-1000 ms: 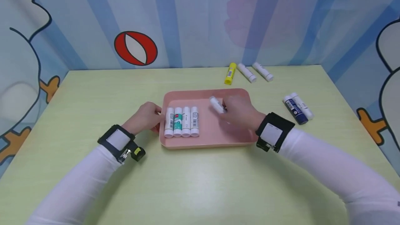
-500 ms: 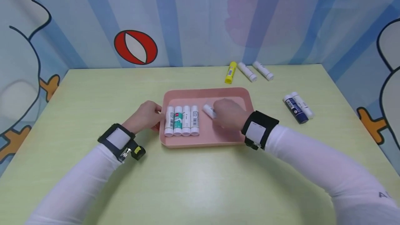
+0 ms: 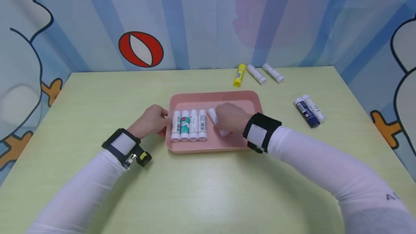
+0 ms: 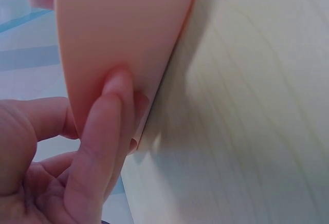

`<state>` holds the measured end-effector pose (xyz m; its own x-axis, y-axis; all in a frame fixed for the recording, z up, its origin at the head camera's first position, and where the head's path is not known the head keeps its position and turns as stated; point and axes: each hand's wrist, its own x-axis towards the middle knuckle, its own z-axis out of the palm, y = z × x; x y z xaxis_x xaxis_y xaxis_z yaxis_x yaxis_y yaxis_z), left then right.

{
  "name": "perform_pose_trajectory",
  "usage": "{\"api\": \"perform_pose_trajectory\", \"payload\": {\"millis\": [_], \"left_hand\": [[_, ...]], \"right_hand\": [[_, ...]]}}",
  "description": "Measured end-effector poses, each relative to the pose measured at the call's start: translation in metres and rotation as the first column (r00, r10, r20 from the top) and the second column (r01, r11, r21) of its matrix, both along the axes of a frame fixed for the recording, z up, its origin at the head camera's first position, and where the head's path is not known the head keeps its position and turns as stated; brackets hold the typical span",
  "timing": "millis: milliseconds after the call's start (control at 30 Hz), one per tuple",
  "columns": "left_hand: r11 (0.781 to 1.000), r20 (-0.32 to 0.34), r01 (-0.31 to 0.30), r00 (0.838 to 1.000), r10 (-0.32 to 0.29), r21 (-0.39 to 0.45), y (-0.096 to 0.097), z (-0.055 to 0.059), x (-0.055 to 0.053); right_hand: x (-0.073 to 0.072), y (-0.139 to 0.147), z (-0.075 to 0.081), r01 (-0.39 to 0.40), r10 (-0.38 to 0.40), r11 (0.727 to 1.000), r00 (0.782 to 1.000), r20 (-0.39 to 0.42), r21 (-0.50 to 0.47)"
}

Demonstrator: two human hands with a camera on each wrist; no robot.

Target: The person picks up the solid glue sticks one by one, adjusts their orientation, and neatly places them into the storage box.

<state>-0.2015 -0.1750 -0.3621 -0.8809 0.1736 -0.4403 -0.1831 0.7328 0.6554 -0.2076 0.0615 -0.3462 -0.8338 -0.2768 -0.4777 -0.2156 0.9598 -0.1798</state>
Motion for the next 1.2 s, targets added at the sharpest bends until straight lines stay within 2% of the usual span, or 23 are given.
{"api": "perform_pose_trajectory", "payload": {"millis": [167, 300, 633, 833, 1033, 1133, 1200], "left_hand": [[1.000, 0.001, -0.001, 1.000, 0.001, -0.003, 0.000, 0.001, 0.000], [1.000, 0.001, -0.004, 1.000, 0.004, -0.011, 0.001, 0.002, 0.001], [1.000, -0.003, 0.000, 1.000, 0.000, 0.000, 0.000, 0.001, 0.001], [1.000, -0.007, -0.002, 1.000, 0.002, 0.000, -0.001, 0.000, 0.001], [1.000, -0.001, -0.006, 1.000, 0.006, 0.005, 0.000, 0.000, 0.001], [1.000, -0.003, -0.007, 1.000, 0.007, 0.002, 0.000, -0.001, 0.000], [1.000, -0.006, -0.004, 1.000, 0.004, -0.001, -0.001, -0.002, 0.000]], "right_hand": [[-0.005, -0.001, -0.007, -0.034, 0.033, 0.999, 0.999, 0.022, 0.038], [-0.007, -0.001, -0.009, -0.056, 0.055, 0.998, 0.998, 0.042, 0.024], [0.001, -0.002, 0.003, -0.056, 0.057, 0.998, 0.996, 0.073, -0.015], [0.001, 0.003, 0.007, -0.073, 0.076, 0.996, 0.995, 0.068, -0.050], [0.000, 0.022, 0.024, -0.080, 0.085, 0.987, 0.996, 0.033, -0.136], [-0.003, 0.040, 0.035, -0.077, 0.084, 0.969, 0.996, 0.021, -0.236], [-0.006, 0.056, 0.041, -0.072, 0.077, 0.946, 0.997, 0.001, -0.315]]}}
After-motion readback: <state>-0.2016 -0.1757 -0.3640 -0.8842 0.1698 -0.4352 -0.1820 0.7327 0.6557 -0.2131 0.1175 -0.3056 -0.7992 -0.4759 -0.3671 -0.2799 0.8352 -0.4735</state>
